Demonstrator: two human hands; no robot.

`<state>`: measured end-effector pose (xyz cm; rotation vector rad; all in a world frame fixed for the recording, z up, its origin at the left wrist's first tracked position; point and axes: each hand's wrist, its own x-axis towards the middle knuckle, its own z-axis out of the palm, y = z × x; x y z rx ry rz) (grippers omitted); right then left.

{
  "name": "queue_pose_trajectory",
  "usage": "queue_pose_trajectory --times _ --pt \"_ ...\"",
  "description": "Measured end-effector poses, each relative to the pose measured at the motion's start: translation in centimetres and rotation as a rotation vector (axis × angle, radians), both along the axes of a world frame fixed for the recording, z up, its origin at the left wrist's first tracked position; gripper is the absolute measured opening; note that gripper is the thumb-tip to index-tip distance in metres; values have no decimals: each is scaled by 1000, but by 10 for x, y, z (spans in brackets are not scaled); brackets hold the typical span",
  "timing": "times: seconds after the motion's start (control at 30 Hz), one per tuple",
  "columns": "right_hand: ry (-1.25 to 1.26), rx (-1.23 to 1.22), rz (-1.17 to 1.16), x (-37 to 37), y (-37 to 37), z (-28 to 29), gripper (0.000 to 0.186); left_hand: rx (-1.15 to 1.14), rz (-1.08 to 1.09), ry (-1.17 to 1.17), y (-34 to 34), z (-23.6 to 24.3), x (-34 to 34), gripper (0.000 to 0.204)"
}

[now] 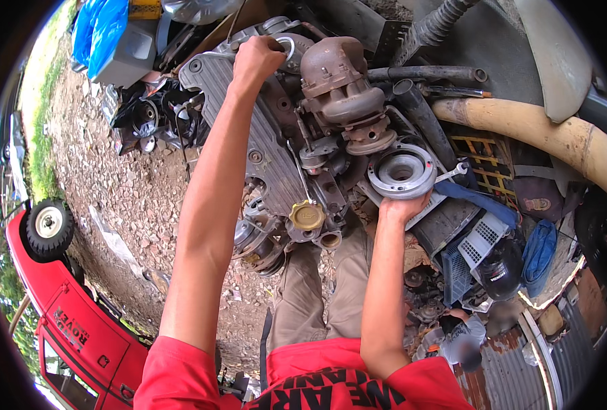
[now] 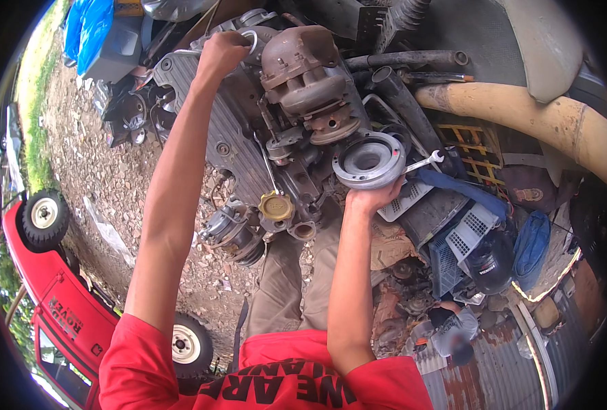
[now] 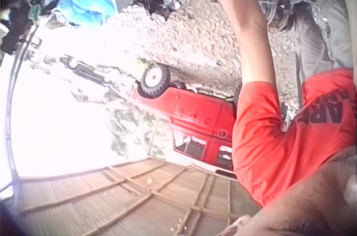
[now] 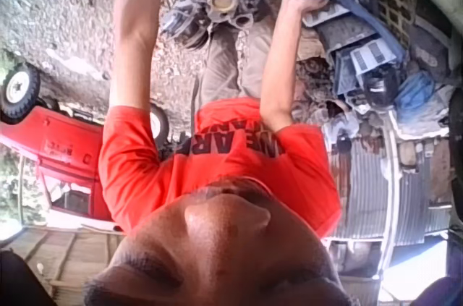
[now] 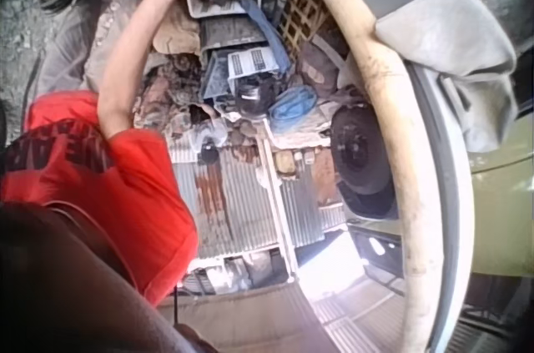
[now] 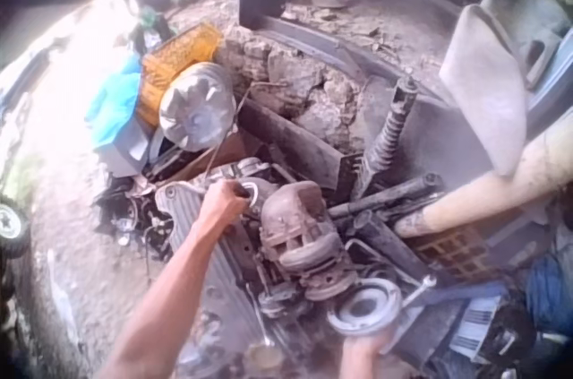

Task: The person removes a turbocharger from an engine using a wrench, then sits on the ground to clean the interior of the turbocharger housing with a small tool. The person repeatedly scrapes and wipes the inside of the housing.

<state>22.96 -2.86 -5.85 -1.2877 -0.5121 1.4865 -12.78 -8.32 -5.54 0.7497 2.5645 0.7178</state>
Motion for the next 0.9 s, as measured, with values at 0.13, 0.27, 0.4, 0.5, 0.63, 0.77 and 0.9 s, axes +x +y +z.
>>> queue_pose_trajectory --times 0.13,0.27,0.4,0.5,0.63,0.77,0.9 --pt "-23 -30 15 -3 1 4 40 9 -45 16 0 -1 -5 34" --pt "20 -32 1 1 -5 -1 39 -49 -167 123 1 -2 -8 29" --pt "88 -63 -8 15 -15 1 36 -123 -242 140 2 -3 -14 29" --pt "254 -155 -15 33 -19 -1 37 -116 -241 30 -2 10 -19 28" --pt "202 5 198 63 -31 4 40 99 140 -144 -14 39 -7 35" --pt "415 21 239 88 -36 -1 38 412 314 -309 -47 59 26 35" --pt "414 -49 289 81 -54 22 40 539 396 -651 -84 84 116 35"
